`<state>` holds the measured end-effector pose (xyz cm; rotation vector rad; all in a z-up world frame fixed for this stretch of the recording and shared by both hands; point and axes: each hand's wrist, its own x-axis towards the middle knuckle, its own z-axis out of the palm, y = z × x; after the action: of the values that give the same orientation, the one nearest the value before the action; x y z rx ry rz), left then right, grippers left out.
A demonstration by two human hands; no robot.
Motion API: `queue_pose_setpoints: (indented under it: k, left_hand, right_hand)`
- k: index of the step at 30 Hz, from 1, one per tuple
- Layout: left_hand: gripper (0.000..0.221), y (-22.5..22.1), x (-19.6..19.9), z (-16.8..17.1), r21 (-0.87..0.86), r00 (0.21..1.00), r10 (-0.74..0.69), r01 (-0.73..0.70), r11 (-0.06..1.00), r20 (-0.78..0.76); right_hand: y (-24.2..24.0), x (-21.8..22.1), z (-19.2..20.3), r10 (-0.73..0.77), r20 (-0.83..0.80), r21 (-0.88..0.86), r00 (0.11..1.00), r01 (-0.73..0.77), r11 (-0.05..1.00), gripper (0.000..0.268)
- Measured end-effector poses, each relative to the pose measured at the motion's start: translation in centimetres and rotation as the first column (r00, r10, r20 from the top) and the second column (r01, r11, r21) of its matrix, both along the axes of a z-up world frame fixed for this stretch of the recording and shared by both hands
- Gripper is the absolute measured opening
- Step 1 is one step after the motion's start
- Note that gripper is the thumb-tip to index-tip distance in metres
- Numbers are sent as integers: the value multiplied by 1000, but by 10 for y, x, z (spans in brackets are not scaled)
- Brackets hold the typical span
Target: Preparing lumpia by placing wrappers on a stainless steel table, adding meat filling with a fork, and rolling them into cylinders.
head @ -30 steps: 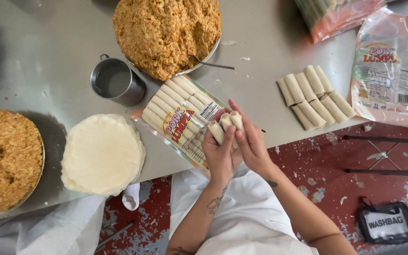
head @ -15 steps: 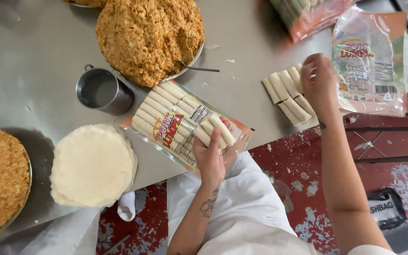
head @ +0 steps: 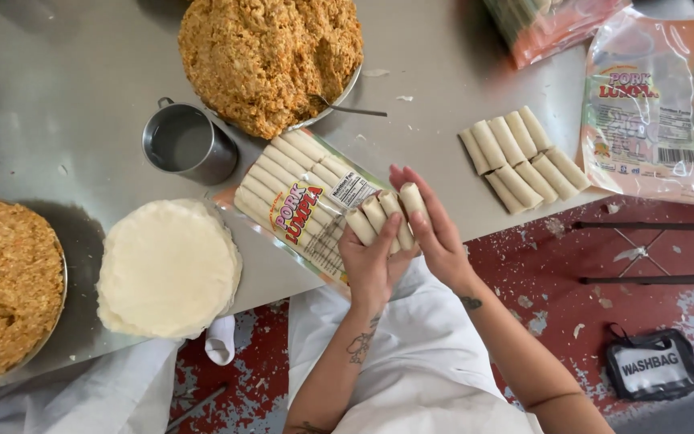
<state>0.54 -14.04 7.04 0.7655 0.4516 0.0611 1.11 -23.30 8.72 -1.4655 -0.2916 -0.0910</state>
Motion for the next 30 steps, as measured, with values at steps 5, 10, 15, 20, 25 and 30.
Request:
queue_pose_setpoints:
  k: [5,10,15,20,25,30]
  left_hand:
    - [43,-4,-2,-12,83,999,-24,21,996,42]
    - [46,7,0,-45,67,997,-14,9,998,81]
    - [53,19,-3,-16,-45,997,-74,74,996,-1]
    - [62,21,-1,-13,7,997,-68,68,998,26]
    - [69,23,6,-28,127,996,-35,24,992,80]
    - [67,14,6,-18,120,979,-46,22,993,201]
  right_hand:
    - [1,3,-17,27,143,-152,989,-5,988,60]
    - [-43,42,-32,81,245,-472,966,46,880,92]
    - [-158,100,-61,-322,359,-926,876,377,-7,27]
    - [-199,106,-72,-375,316,-823,872,448,348,21]
    - [-126,61,-34,-500,328,-502,801,597,626,24]
    - [-25,10,-27,-154,-18,-194,988,148,970,44]
